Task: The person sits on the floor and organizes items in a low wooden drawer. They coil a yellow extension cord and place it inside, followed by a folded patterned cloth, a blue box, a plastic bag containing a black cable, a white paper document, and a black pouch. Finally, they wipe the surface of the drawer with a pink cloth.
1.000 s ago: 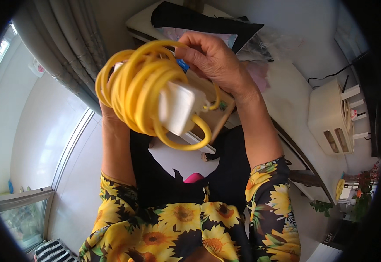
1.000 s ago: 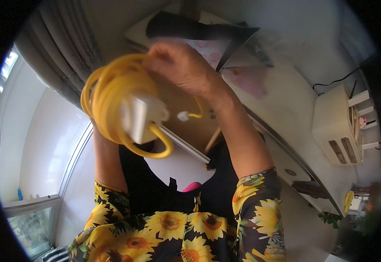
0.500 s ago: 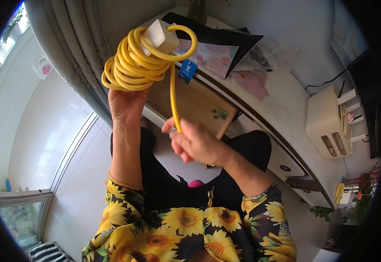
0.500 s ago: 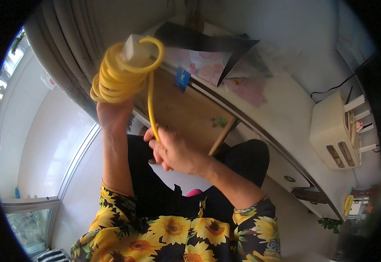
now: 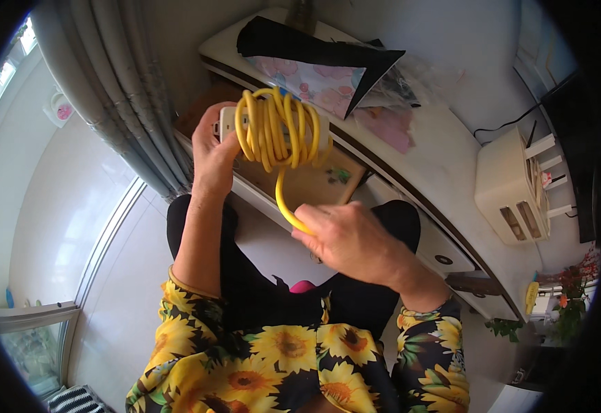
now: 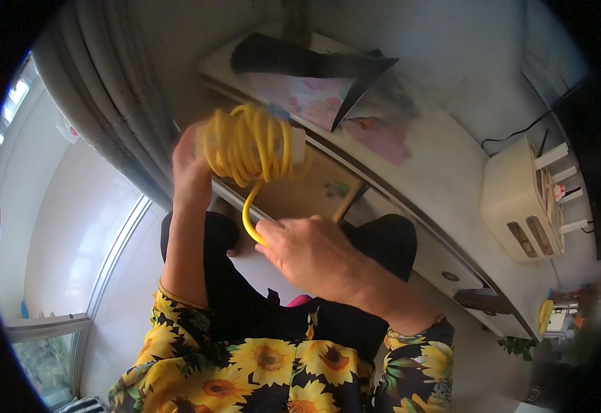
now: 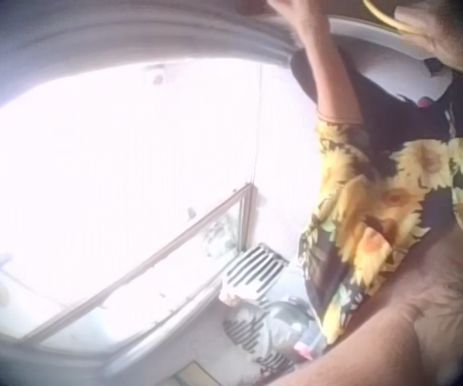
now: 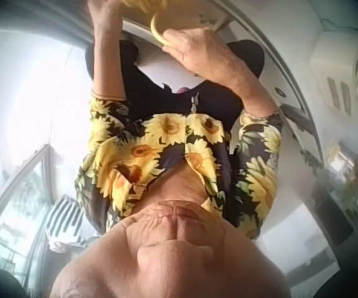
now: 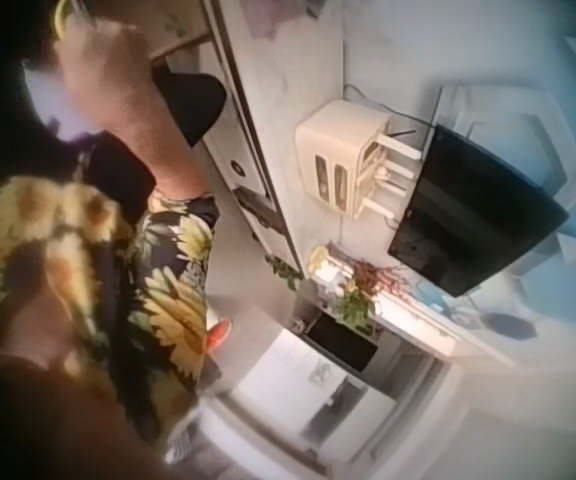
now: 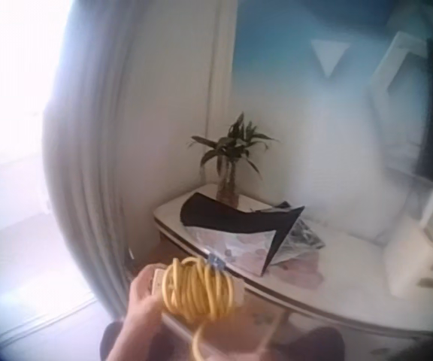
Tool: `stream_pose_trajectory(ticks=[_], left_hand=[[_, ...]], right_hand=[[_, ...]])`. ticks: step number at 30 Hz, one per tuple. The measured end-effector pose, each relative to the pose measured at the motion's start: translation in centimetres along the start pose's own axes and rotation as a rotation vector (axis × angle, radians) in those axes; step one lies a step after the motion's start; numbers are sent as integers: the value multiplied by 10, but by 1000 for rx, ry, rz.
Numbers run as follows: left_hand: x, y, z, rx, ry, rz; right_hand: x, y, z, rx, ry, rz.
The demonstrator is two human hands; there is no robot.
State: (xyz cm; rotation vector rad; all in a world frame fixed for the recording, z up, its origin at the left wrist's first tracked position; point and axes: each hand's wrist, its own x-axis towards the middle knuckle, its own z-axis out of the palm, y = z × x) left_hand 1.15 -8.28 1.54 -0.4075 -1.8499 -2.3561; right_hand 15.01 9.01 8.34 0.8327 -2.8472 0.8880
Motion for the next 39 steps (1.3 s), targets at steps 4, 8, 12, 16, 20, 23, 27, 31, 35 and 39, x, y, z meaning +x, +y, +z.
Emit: stream_pose_trajectory(ticks=[4, 8, 12, 16, 20, 23, 27, 31, 35, 39], left_hand=[[-1, -1, 4, 50, -199, -102], [-2, 0, 3, -65, -405, -233], [-2, 0, 0, -222, -601, -207], [-2, -16, 2, -625, -661, -323], [-7, -17, -1, -796, -585, -353], [-10, -24, -4, -954, -481, -464], [-11, -26, -2, -948, -388, -498], [-11, -28, -4, -971, -436, -496], [-22, -14, 4, -990, -396, -523], [-21, -17, 9, -978, -306, -583]], right_hand=[[14, -2, -38, -107, 101, -25], [28, 24, -51, 166, 140, 9], [30, 63, -44, 534, 100, 49], [25, 88, -35, 810, 111, 158], [26, 89, -21, 1048, 230, 214], [30, 92, -14, 1021, 264, 212], [33, 88, -9, 891, 291, 187], [34, 97, -1, 882, 319, 109], [34, 101, -3, 841, 257, 62], [39, 112, 17, 994, 317, 83]])
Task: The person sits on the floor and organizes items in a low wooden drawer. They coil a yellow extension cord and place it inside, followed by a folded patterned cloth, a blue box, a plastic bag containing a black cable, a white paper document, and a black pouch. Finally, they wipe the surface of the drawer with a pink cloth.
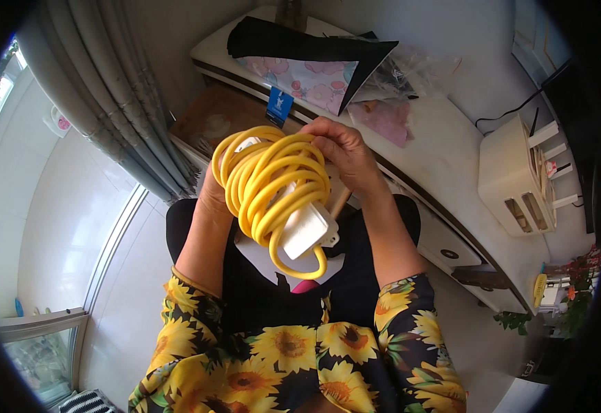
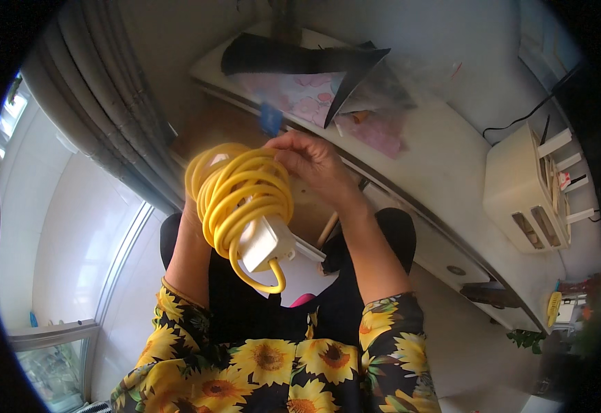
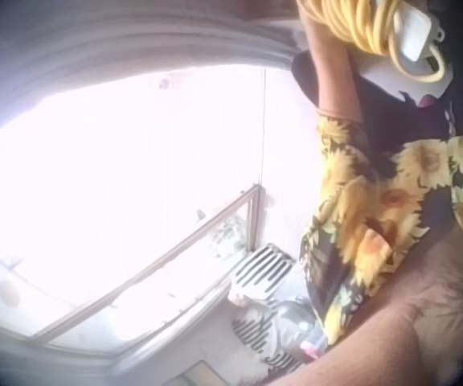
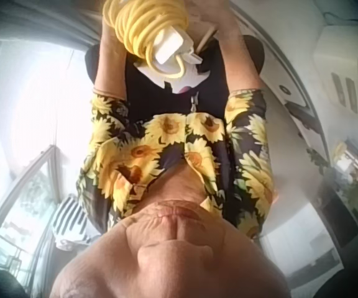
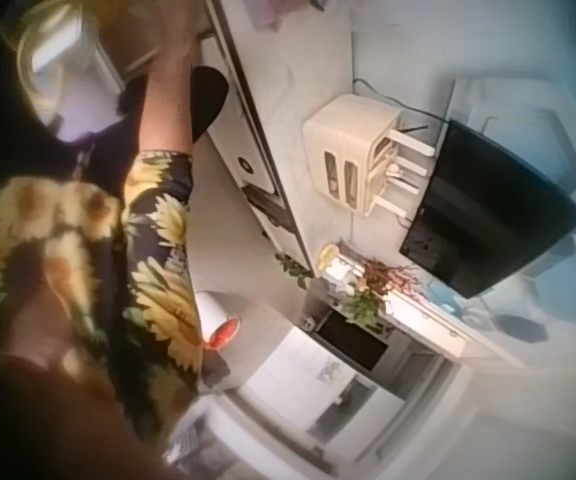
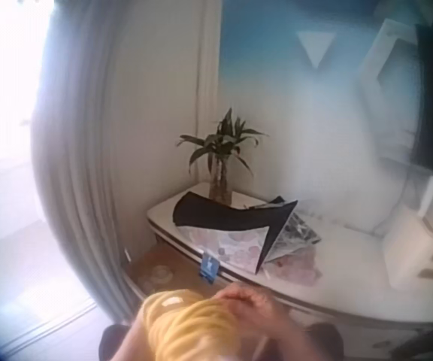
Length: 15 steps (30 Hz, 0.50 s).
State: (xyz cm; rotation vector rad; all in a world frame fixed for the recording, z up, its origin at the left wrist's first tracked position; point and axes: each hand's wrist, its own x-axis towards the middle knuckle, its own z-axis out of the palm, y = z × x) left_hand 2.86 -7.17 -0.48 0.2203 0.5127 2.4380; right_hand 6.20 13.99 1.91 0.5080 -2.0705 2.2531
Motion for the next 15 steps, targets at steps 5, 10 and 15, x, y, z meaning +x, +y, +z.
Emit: stream_pose_trajectory(ticks=[5, 10, 15], left_hand=[[0, -4, -9, -41, 50, 3], [-14, -6, 5, -26, 222, -60], [-8, -12, 13, -15, 164, -20]], right_hand=[[-7, 22, 17, 106, 98, -24], [-9, 32, 6, 208, 19, 18], [-7, 42, 9, 112, 71, 19]])
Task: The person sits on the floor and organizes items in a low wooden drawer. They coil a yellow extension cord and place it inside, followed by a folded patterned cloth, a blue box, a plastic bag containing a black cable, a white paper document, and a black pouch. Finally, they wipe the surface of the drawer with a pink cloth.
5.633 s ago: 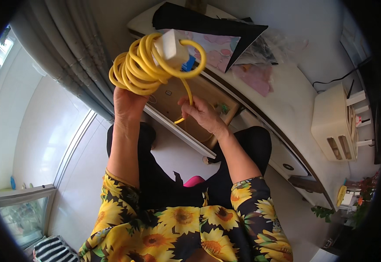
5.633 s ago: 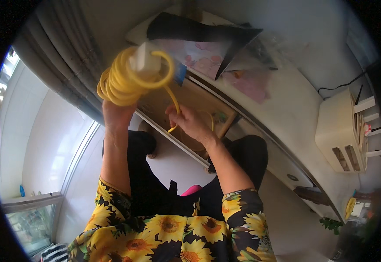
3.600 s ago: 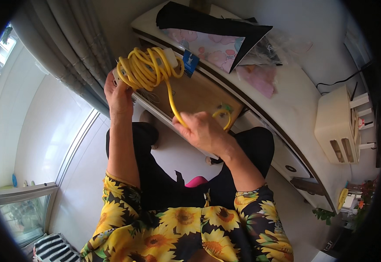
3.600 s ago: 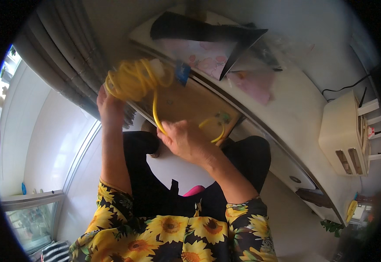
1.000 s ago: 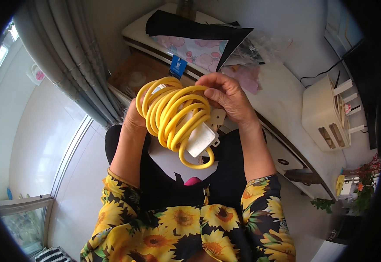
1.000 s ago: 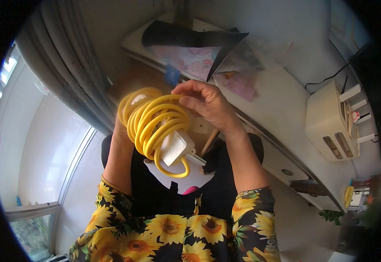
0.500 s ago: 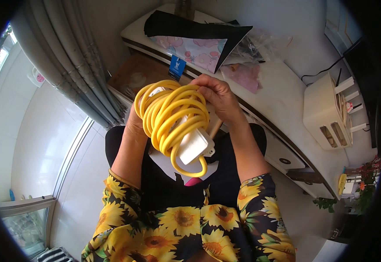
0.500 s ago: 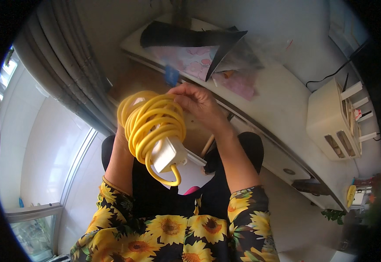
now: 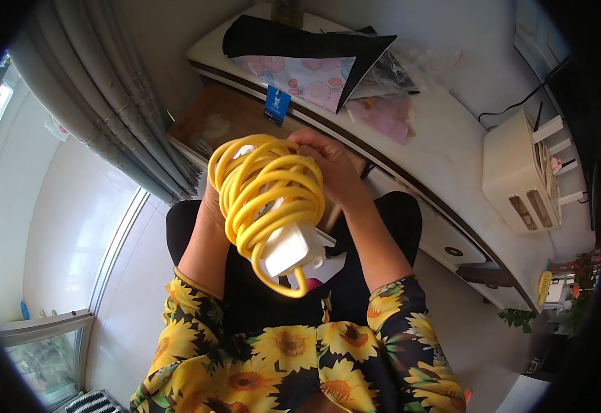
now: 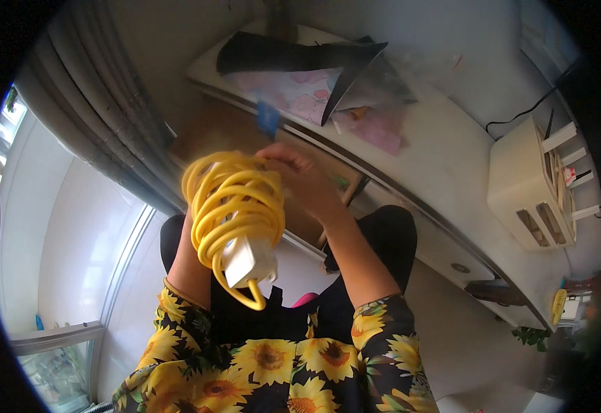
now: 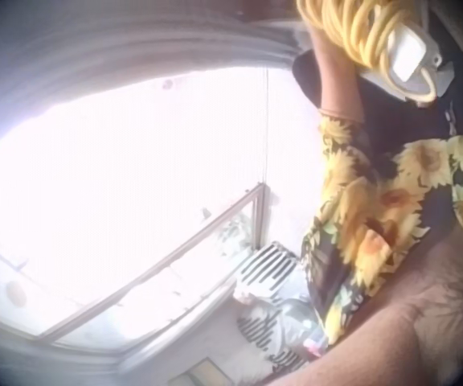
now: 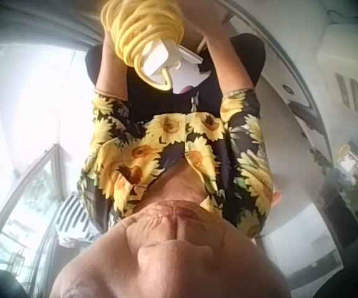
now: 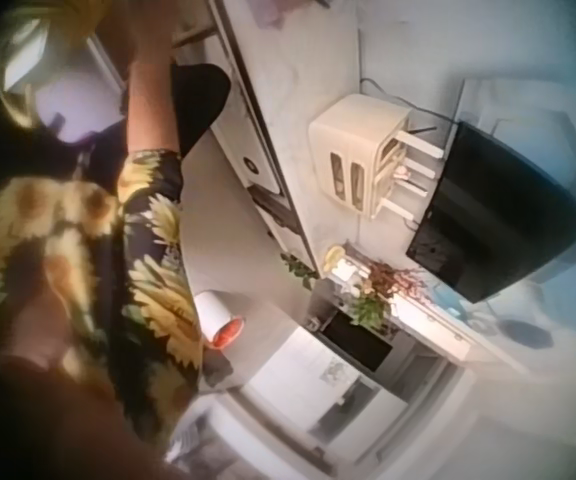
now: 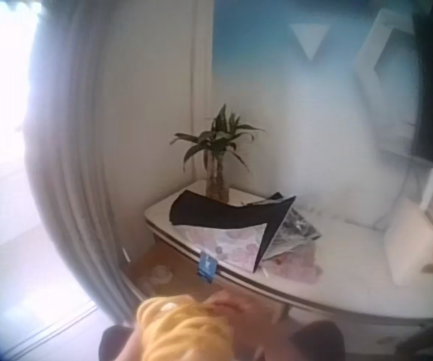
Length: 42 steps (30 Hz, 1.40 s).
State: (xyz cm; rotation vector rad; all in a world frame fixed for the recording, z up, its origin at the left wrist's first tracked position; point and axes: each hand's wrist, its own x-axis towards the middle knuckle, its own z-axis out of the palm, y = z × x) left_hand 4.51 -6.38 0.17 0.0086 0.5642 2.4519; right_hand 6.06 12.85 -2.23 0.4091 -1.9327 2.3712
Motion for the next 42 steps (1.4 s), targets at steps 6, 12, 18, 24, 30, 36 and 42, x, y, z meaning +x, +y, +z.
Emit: stream_pose_trajectory(ticks=[6, 12, 18, 24, 30, 36, 42], left_hand=[[19, 7, -24, 11, -133, 55], [32, 5, -34, -3, -262, 60], [50, 2, -61, -9, -288, 74], [50, -6, -57, 207, -147, 112], [49, 2, -68, 382, -227, 35], [48, 1, -61, 490, -222, -10], [48, 4, -60, 595, -237, -18]], right_hand=[[-15, -15, 18, 275, 168, 174], [-25, -3, 18, 287, 216, 178], [-39, 16, 10, 379, 205, 63], [-42, 40, -14, 729, 170, 172], [-49, 12, -16, 732, 19, 314], [-43, 13, -28, 555, -160, 265], [-42, 10, -34, 434, -128, 361]])
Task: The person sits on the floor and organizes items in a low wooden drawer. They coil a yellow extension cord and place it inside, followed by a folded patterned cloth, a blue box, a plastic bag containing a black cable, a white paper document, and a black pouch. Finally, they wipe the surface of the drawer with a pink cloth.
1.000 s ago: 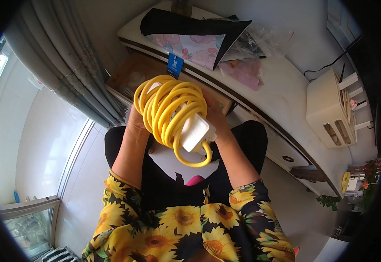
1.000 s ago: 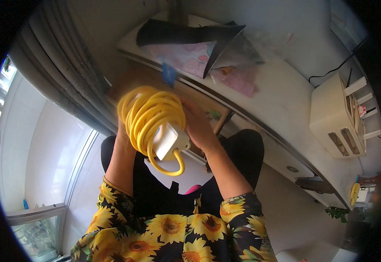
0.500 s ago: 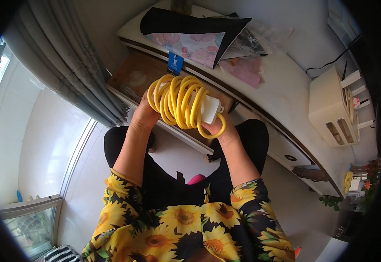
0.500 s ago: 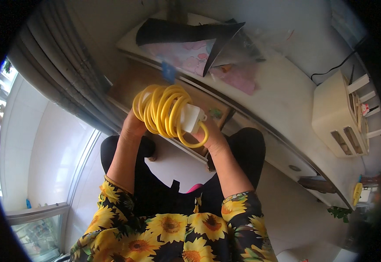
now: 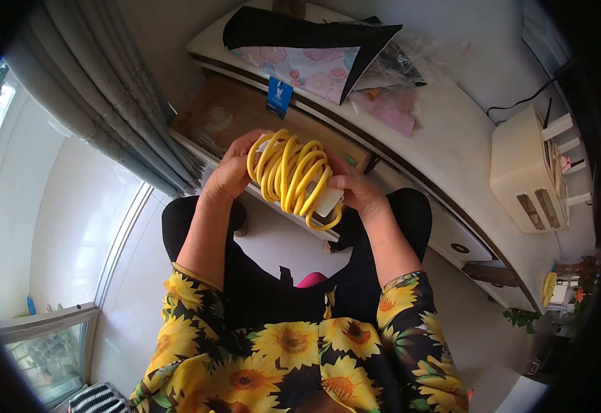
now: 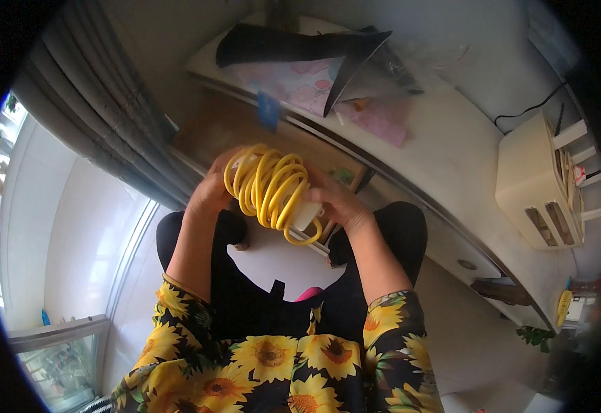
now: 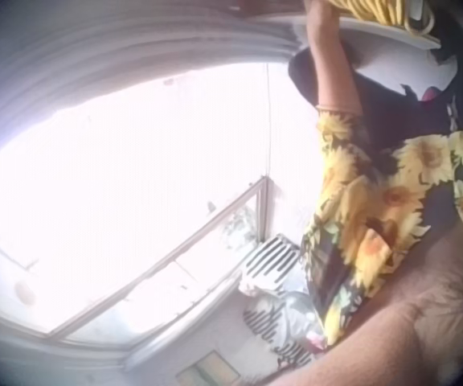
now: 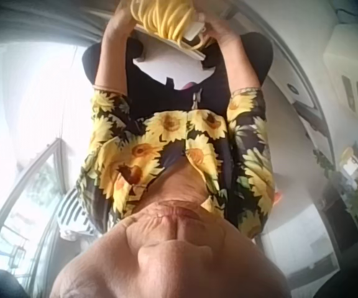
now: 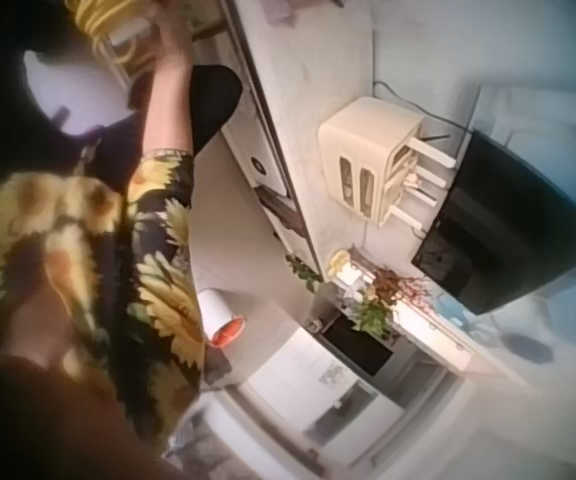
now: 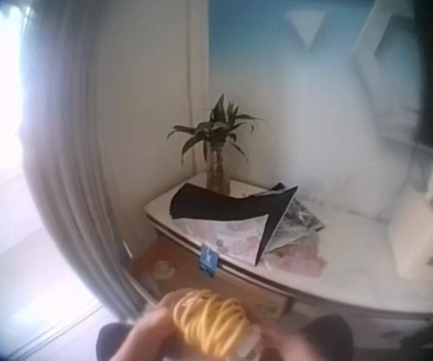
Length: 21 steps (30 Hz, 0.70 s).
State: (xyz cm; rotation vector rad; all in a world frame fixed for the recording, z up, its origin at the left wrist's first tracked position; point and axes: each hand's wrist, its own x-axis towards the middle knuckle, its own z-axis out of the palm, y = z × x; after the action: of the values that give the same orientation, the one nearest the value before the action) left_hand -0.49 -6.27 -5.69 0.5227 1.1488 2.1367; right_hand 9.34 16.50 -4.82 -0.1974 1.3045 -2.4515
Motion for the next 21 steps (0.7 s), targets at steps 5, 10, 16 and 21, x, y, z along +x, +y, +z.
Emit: stream_pose_trajectory(ticks=[5, 10, 16, 21], left_hand=[[0, 1, -4, 26, -9, -14], [2, -2, -8, 50, 92, -71], [8, -5, -8, 85, 189, -184], [13, -13, -11, 49, 426, -298]], right_hand=[[3, 0, -1, -109, 23, 45], [7, 5, 3, 19, 79, 70], [13, 17, -8, 77, 134, 78], [18, 32, -24, 101, 230, 87]])
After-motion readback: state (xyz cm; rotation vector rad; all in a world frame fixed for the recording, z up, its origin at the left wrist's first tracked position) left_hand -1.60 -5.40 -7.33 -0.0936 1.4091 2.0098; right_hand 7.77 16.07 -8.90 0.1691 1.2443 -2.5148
